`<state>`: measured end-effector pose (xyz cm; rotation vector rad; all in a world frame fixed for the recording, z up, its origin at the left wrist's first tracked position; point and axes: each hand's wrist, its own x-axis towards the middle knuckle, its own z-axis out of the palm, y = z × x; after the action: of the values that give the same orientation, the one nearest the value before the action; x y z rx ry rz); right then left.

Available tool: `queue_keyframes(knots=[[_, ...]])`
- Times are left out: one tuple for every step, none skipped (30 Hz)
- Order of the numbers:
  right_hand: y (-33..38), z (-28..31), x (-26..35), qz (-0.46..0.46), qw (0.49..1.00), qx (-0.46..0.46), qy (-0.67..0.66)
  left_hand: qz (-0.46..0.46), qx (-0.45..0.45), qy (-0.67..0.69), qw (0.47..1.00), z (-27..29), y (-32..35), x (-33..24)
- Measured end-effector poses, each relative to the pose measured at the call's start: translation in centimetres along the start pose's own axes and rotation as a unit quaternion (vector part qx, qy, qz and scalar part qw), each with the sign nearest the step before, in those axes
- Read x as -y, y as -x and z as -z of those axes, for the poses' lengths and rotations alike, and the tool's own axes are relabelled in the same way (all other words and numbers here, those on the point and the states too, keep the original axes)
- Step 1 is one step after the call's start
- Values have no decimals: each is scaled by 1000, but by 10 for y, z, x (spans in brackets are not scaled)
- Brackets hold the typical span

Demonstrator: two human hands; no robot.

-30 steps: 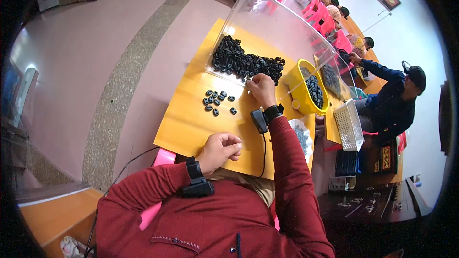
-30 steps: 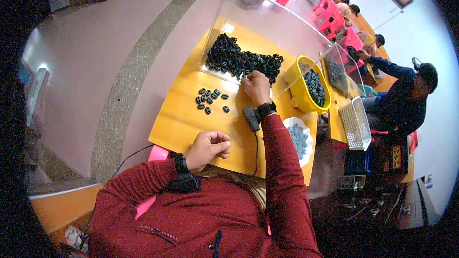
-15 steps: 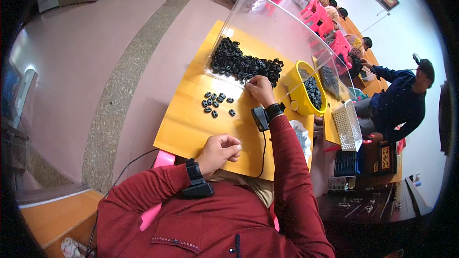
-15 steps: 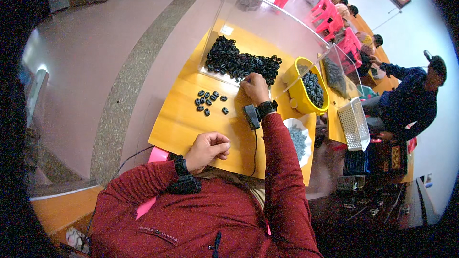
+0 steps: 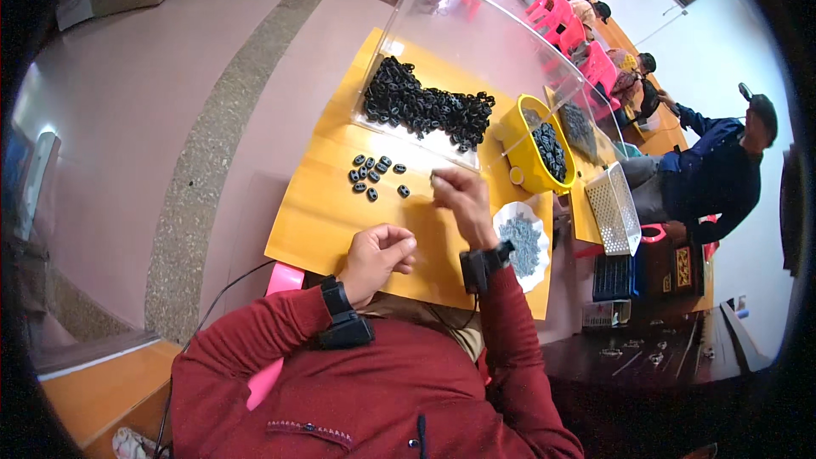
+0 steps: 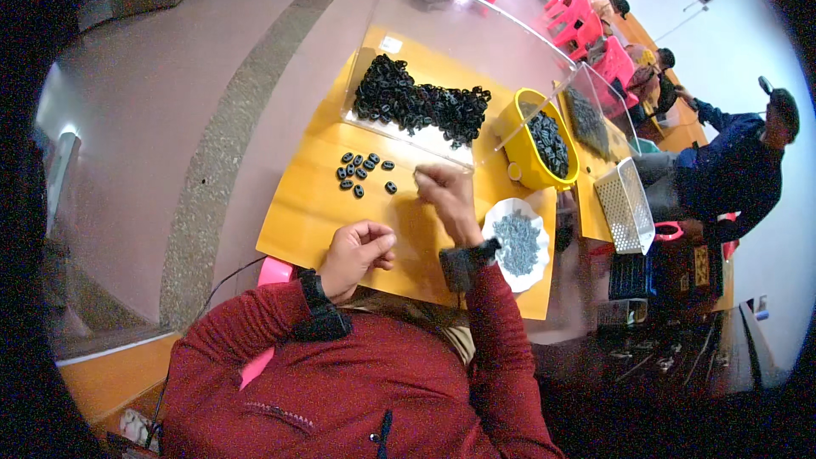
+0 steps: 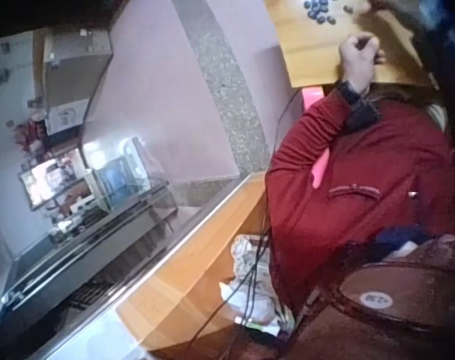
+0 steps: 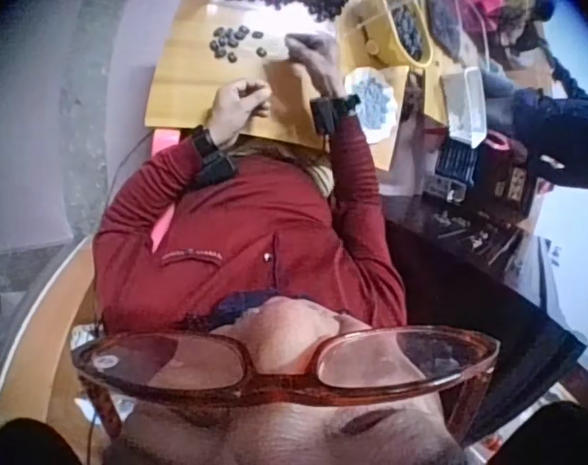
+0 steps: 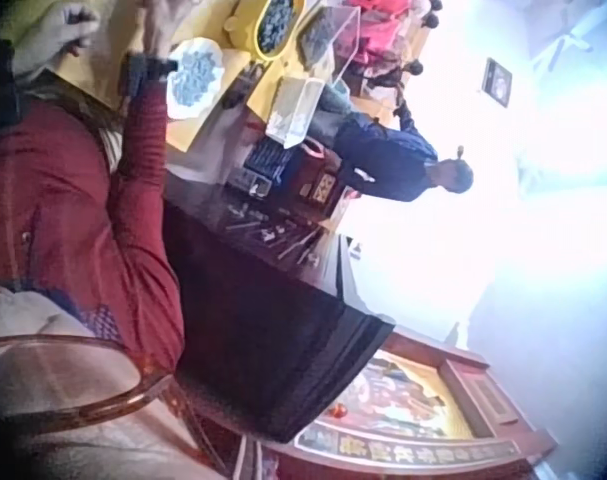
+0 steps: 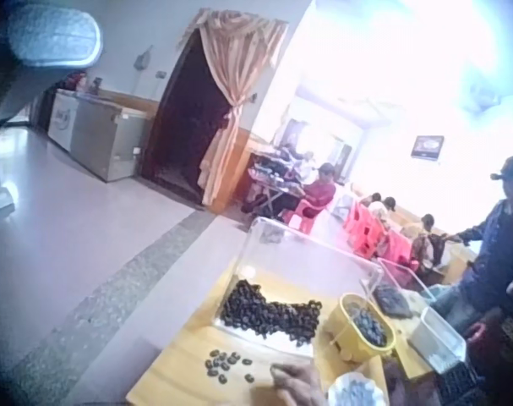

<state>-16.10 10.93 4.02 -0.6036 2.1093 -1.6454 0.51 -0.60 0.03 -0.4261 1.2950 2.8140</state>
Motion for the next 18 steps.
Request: queue_keyframes(knots=[[16, -5, 0, -15, 999, 2, -28, -12, -22, 11, 1000, 0, 0, 0], [33, -9, -2, -29, 998, -1, -56, -24, -40, 20, 999, -2, 0, -1], [46, -10, -7, -37, 996, 11, -74, -30, -36, 42, 998, -3, 0, -2], [58, -12, -12, -46, 994, 23, -93, -27, -34, 41, 998, -5, 1, -4], [68, -14, -12, -47, 991, 30, -120, -25, -36, 34, 998, -7, 2, -5], [74, -15, -17, -40, 992, 39, -115, -22, -38, 27, 999, -9, 2, -6], [78, -17, -23, -34, 993, 37, -106, -14, -29, 21, 999, -9, 3, -5], [82, -19, -27, -27, 994, 34, -97, -10, -23, 19, 1000, -7, 3, -2], [84, -20, -29, -18, 994, 46, -101, -19, -16, 22, 999, -5, 1, 1], [87, -21, -30, -19, 994, 39, -101, -28, -9, 24, 999, -2, 0, 4], [89, -23, -31, 7, 996, 40, -84, -17, -4, 25, 1000, -2, 2, 1], [90, -25, -32, 33, 996, 40, -67, -10, 3, 24, 1000, -3, 2, 1], [90, -24, -34, 51, 996, 36, -60, -11, 0, 22, 1000, -3, 1, 1], [90, -25, -33, 48, 997, 29, -59, -13, -4, 21, 1000, -4, 2, 0], [90, -26, -29, 31, 997, 18, -69, -7, 1, 19, 1000, -4, 2, -2], [90, -26, -27, 14, 997, 8, -78, -2, 5, 19, 1000, -4, 3, -1], [89, -25, -27, 21, 994, 13, -103, -3, 3, 4, 1000, -5, 2, -1], [89, -25, -28, 19, 995, 7, -102, -4, -1, -11, 1000, -6, 2, -2]])
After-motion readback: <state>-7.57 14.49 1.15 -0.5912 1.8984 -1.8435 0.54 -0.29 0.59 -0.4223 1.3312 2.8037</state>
